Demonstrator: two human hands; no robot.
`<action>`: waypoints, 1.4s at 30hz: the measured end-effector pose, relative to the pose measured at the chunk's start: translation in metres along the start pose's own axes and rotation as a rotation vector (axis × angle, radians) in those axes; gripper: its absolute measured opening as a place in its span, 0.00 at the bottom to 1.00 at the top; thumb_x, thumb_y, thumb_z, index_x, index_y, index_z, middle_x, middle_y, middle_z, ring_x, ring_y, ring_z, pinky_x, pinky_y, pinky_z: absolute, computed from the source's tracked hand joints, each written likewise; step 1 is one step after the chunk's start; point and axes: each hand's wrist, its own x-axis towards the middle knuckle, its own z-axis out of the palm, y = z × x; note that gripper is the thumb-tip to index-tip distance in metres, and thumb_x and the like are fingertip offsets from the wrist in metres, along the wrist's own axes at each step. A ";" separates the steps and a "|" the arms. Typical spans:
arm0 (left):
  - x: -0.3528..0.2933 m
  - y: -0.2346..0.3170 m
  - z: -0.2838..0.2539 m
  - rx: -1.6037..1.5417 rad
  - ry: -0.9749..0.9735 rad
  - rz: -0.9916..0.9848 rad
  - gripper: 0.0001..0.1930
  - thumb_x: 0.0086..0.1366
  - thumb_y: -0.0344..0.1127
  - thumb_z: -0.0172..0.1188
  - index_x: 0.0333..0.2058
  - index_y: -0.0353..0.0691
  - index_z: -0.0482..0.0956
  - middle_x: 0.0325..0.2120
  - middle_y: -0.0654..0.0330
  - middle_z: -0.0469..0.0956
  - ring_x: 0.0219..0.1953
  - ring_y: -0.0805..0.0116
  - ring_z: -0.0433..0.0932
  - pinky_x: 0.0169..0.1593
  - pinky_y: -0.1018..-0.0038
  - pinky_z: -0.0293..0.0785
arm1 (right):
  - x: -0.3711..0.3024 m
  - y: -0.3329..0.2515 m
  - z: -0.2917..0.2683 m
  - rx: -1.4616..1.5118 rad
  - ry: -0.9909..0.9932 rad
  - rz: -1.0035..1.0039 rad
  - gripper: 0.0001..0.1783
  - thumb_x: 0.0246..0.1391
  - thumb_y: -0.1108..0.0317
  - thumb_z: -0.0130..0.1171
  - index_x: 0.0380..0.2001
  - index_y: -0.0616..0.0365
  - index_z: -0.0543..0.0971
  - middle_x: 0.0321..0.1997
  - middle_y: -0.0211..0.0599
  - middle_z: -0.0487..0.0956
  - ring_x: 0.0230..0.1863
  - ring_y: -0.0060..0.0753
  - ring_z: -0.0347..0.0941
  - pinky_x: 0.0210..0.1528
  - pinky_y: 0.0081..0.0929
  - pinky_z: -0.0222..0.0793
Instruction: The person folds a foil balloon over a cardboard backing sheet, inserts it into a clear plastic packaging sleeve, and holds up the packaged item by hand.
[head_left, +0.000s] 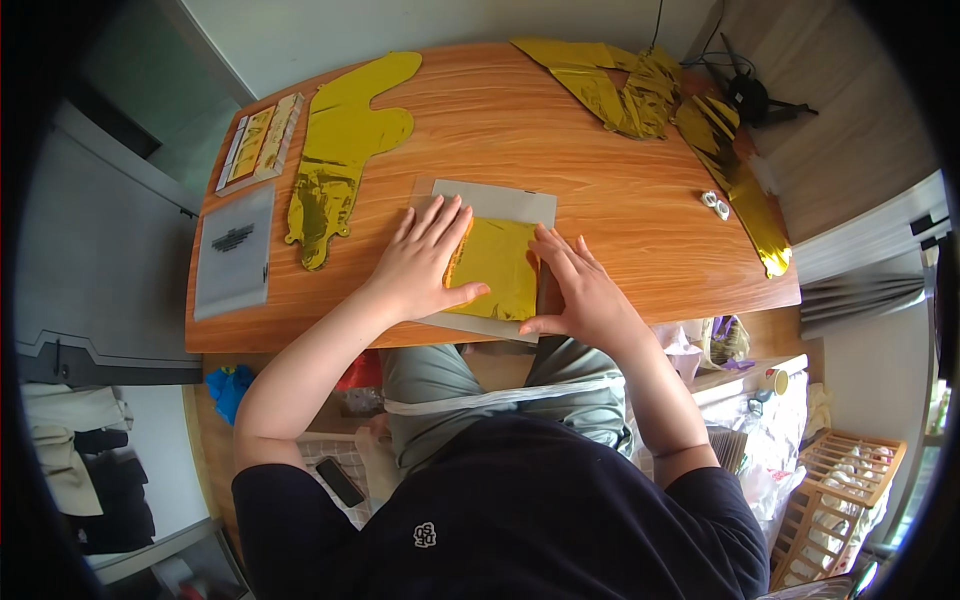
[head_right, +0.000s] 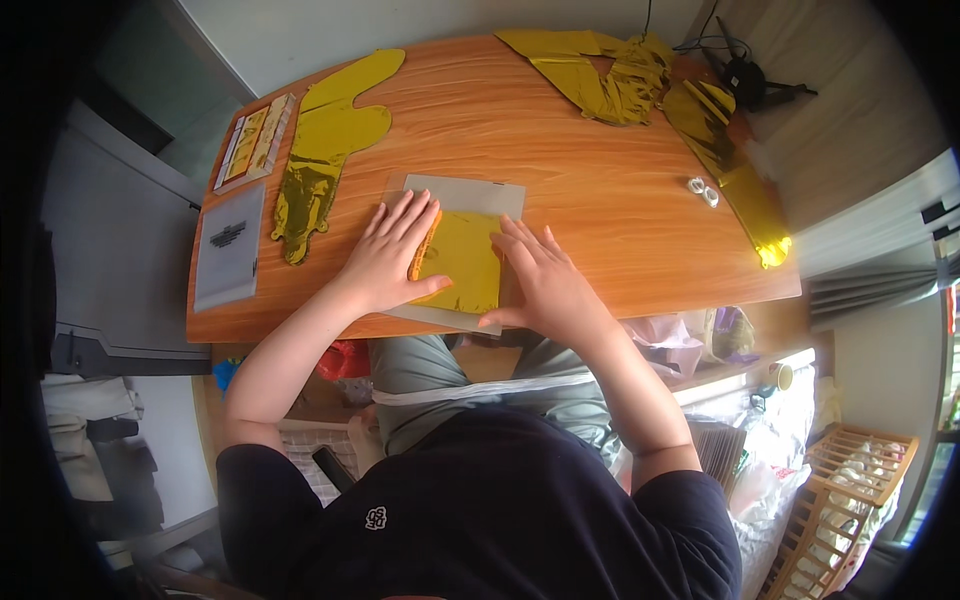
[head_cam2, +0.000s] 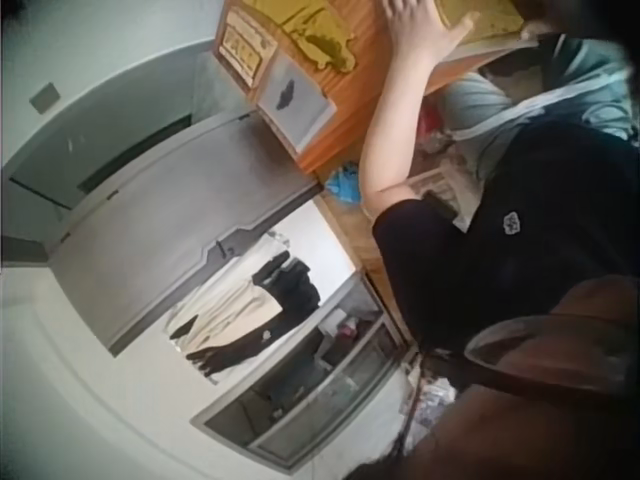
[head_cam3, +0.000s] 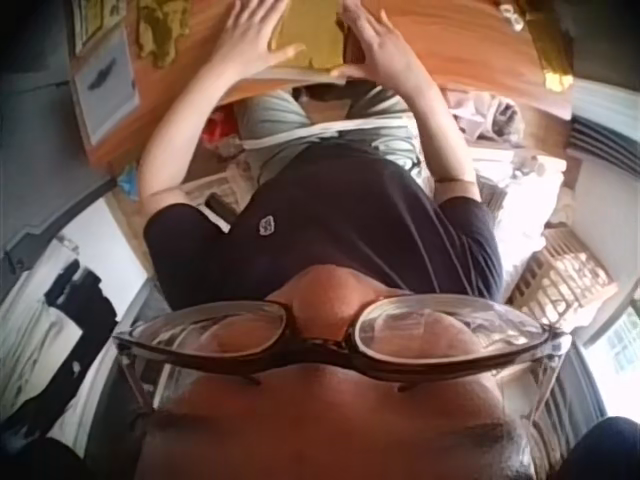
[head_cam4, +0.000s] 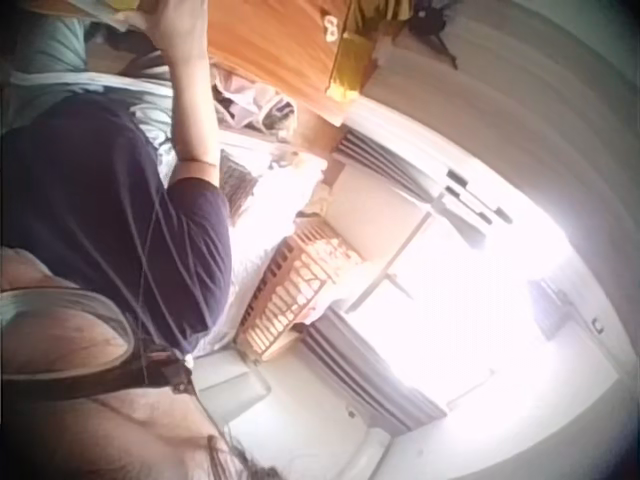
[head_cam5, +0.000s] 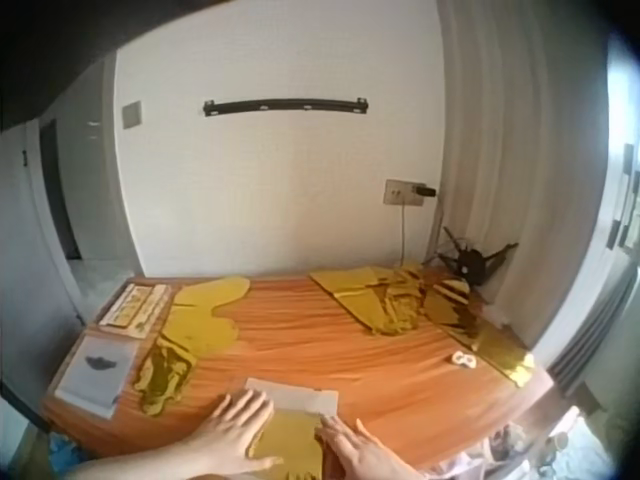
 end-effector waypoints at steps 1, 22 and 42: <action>0.001 0.001 0.000 0.004 -0.001 0.005 0.57 0.64 0.75 0.54 0.76 0.38 0.48 0.77 0.46 0.47 0.79 0.47 0.43 0.78 0.44 0.40 | -0.004 0.002 -0.002 -0.001 -0.001 -0.001 0.60 0.40 0.38 0.78 0.69 0.60 0.64 0.75 0.54 0.65 0.78 0.55 0.57 0.79 0.56 0.48; 0.000 -0.004 -0.007 -0.037 -0.019 0.037 0.55 0.64 0.68 0.61 0.77 0.41 0.47 0.78 0.48 0.45 0.80 0.51 0.41 0.79 0.47 0.39 | -0.008 -0.024 0.009 -0.197 0.061 0.055 0.47 0.51 0.44 0.72 0.66 0.63 0.72 0.73 0.49 0.69 0.76 0.49 0.61 0.77 0.57 0.52; -0.001 -0.007 -0.003 -0.012 -0.005 0.068 0.56 0.64 0.74 0.55 0.76 0.40 0.48 0.78 0.48 0.46 0.80 0.50 0.42 0.78 0.45 0.39 | -0.005 -0.026 0.008 -0.175 -0.065 0.000 0.45 0.54 0.42 0.68 0.69 0.53 0.71 0.75 0.39 0.69 0.80 0.52 0.54 0.79 0.64 0.42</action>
